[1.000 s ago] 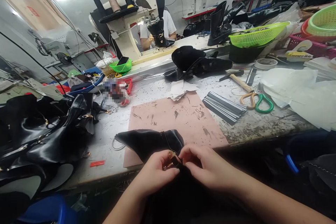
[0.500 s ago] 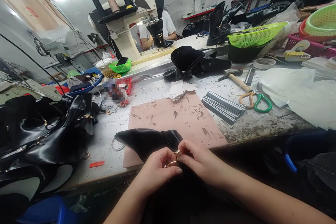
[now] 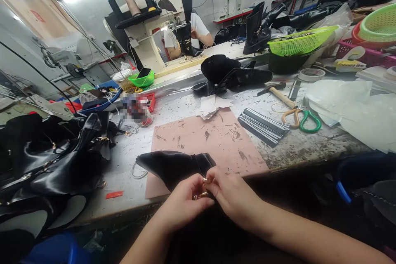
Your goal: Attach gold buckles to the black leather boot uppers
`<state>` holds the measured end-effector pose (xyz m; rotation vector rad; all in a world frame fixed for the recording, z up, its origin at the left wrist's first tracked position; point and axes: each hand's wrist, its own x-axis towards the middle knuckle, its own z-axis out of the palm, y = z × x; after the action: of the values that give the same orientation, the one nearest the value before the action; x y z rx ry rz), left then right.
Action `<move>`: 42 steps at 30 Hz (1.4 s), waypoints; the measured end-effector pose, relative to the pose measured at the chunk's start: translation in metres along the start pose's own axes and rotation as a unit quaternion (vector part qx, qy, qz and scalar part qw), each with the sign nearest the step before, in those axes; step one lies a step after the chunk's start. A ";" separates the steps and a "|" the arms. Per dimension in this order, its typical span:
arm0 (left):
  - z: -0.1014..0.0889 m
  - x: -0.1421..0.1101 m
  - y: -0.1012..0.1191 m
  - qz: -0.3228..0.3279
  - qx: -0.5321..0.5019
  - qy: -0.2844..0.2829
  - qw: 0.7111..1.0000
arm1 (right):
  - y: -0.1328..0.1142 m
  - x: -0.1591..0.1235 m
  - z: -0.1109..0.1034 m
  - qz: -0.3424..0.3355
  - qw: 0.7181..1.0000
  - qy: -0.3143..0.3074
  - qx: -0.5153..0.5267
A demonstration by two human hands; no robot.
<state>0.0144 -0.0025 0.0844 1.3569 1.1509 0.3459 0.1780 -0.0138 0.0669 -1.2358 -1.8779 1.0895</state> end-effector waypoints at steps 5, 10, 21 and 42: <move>-0.001 0.002 0.003 -0.008 -0.024 0.003 1.000 | 0.000 0.000 -0.001 -0.036 0.999 0.034 -0.015; 0.000 0.002 0.005 0.002 -0.031 -0.011 0.999 | 0.002 0.003 0.004 0.003 0.998 0.054 0.021; -0.005 0.001 -0.003 -0.026 -0.147 -0.032 0.988 | 0.008 0.003 -0.032 0.070 0.966 -0.169 0.183; -0.001 -0.011 0.001 0.011 -0.044 0.059 0.997 | 0.013 -0.004 -0.037 0.033 0.996 -0.078 -0.013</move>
<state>0.0084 -0.0103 0.0903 1.2853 1.2052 0.4924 0.2153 -0.0038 0.0723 -1.2658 -1.9845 1.2321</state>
